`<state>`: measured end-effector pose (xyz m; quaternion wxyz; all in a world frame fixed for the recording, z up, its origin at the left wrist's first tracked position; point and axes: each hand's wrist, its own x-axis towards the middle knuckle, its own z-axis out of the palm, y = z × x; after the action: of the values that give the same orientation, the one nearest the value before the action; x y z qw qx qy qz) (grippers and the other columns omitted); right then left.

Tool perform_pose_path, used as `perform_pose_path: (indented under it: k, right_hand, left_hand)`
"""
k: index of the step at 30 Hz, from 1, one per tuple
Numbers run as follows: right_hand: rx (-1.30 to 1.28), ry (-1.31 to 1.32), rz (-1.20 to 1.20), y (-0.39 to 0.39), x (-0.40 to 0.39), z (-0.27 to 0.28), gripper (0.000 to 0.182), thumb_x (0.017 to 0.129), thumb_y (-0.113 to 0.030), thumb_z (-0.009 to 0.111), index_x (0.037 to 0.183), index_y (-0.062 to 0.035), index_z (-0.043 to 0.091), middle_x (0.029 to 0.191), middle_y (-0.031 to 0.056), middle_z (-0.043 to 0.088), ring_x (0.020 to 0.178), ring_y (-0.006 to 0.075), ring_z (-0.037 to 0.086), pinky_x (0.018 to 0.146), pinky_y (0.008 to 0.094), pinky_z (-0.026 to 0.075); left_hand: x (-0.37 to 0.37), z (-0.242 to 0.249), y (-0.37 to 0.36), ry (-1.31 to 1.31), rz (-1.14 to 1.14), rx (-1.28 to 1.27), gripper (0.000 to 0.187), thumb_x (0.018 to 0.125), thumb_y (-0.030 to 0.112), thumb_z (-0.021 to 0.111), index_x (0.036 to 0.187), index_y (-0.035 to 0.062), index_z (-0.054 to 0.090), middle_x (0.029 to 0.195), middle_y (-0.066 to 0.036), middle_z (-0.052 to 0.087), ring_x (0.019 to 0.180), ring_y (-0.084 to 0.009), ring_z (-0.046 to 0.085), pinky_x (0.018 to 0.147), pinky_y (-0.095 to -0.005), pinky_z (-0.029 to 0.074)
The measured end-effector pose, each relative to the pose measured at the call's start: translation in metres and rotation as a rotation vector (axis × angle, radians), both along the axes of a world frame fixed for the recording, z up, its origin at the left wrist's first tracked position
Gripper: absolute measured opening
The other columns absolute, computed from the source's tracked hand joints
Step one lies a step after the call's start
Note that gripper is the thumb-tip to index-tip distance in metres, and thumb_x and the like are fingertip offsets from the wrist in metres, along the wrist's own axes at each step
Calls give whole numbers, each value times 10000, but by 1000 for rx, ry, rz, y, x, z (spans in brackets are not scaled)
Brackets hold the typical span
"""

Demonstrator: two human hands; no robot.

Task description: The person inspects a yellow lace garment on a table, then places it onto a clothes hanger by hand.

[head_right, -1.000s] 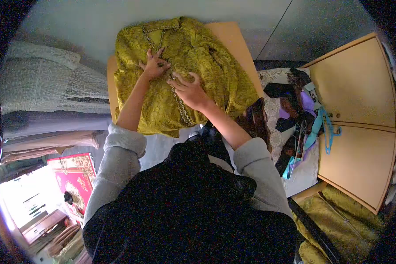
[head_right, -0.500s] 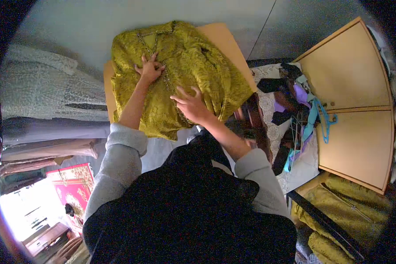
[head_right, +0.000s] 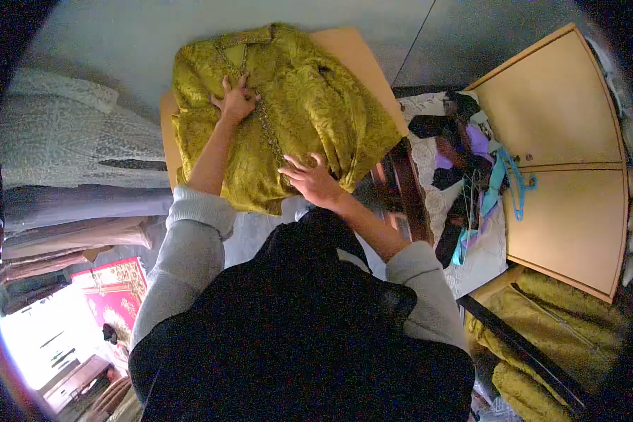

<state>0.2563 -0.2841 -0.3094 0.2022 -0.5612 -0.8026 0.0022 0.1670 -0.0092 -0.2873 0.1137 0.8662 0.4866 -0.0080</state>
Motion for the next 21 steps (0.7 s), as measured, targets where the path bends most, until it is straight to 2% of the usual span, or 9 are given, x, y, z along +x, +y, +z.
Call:
perform_pose_path:
  k: [3,5,6,10,13,17,20,21]
  right_hand:
    - [-3,8,68,-10,-2,-14,112,812,-143,544,809,-116,652,1256,-49,503,1282,163,335,960,509,196]
    - [59,42,88,-14,-6,-18,57,772,-134,562,760,-90,596,1249,-19,502,1279,175,344,935,481,248]
    - [-29,30,80,-16,-6,-17,55,769,-136,566,753,-88,590,1257,-7,496,1288,192,328,933,463,265]
    - [-37,59,62,-18,-12,-10,46,761,-126,573,739,-86,580,1249,8,504,1289,218,324,928,466,286]
    - [-91,46,35,-19,-13,-7,75,774,-119,554,737,-87,611,1275,-8,497,1298,212,314,933,480,257]
    - [-41,116,-53,-23,-15,-17,45,749,-124,590,721,-89,593,1297,21,478,1296,229,318,933,496,261]
    - [-49,266,-189,-32,-21,-14,108,783,-188,622,822,-93,658,1397,74,366,1298,284,308,956,512,244]
    - [-77,237,-275,-33,-22,-12,184,791,-250,639,909,-124,702,1397,70,368,1303,287,305,978,460,245]
  left_hand:
    - [1,-7,4,6,0,12,197,761,403,642,912,293,705,1426,148,269,1366,-290,19,935,-733,94]
    - [1,-10,5,-6,8,-2,200,757,409,644,911,296,704,1424,146,274,1367,-291,16,932,-734,95]
    - [1,-9,5,-9,9,2,204,752,406,648,912,293,704,1419,143,286,1368,-285,18,934,-732,92]
    - [2,-2,-1,-11,6,15,225,741,397,656,927,279,701,1412,117,310,1369,-275,23,939,-727,74]
    - [2,-13,4,-43,0,23,256,740,391,657,969,280,689,1416,102,309,1368,-286,21,935,-733,73]
    - [-1,-16,9,-57,-13,18,327,735,417,661,1033,281,661,1436,85,278,1366,-311,12,941,-730,65]
    - [-9,14,-5,-57,-41,-23,435,727,456,663,1117,272,611,1462,53,229,1367,-322,11,961,-715,59]
    - [-17,26,-18,-137,-38,48,473,724,471,662,1146,273,589,1472,28,204,1367,-327,22,966,-709,60]
